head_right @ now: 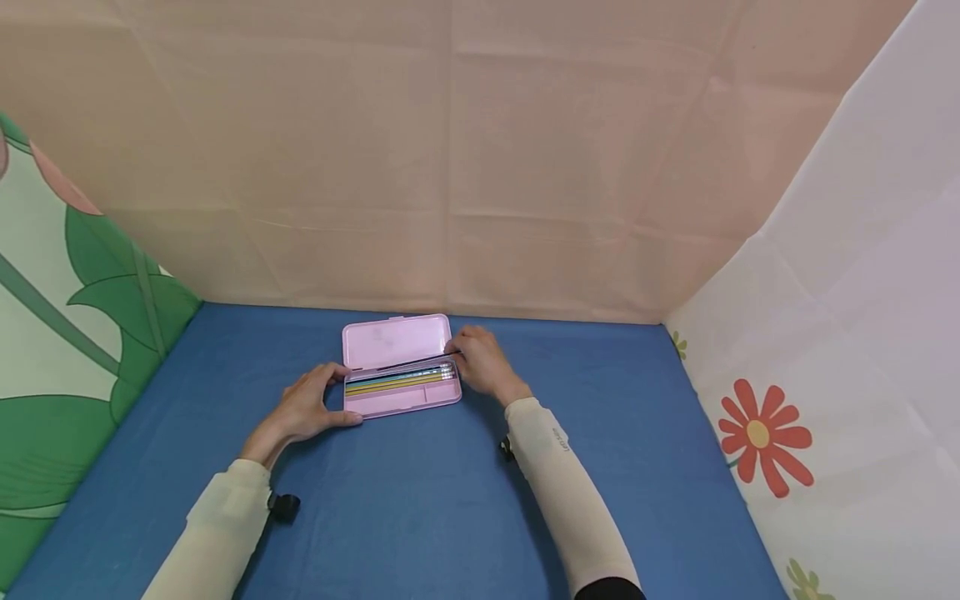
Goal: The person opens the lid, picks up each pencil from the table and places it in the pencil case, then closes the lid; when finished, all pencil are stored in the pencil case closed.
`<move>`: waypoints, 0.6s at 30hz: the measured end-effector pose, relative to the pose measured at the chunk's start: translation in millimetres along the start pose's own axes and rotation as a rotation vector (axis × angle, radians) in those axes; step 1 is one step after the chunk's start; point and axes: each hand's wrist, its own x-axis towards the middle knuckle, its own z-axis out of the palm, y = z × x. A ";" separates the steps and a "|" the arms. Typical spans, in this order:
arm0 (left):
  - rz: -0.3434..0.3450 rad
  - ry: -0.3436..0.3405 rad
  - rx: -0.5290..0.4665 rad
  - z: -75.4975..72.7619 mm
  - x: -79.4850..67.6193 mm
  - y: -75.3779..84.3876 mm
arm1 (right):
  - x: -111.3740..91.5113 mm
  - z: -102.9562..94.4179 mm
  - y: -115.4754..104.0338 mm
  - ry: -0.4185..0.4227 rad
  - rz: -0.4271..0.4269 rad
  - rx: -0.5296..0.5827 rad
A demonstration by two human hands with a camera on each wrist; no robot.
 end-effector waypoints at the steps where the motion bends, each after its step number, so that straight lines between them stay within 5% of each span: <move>1: -0.001 0.000 0.003 0.1 0.1 0.1 | 2.4 2.0 -2.7 -0.002 -0.011 0.002; 18: -0.005 -0.001 -0.007 0.2 0.1 -0.2 | 25.4 27.1 -26.7 -0.011 -0.121 -0.030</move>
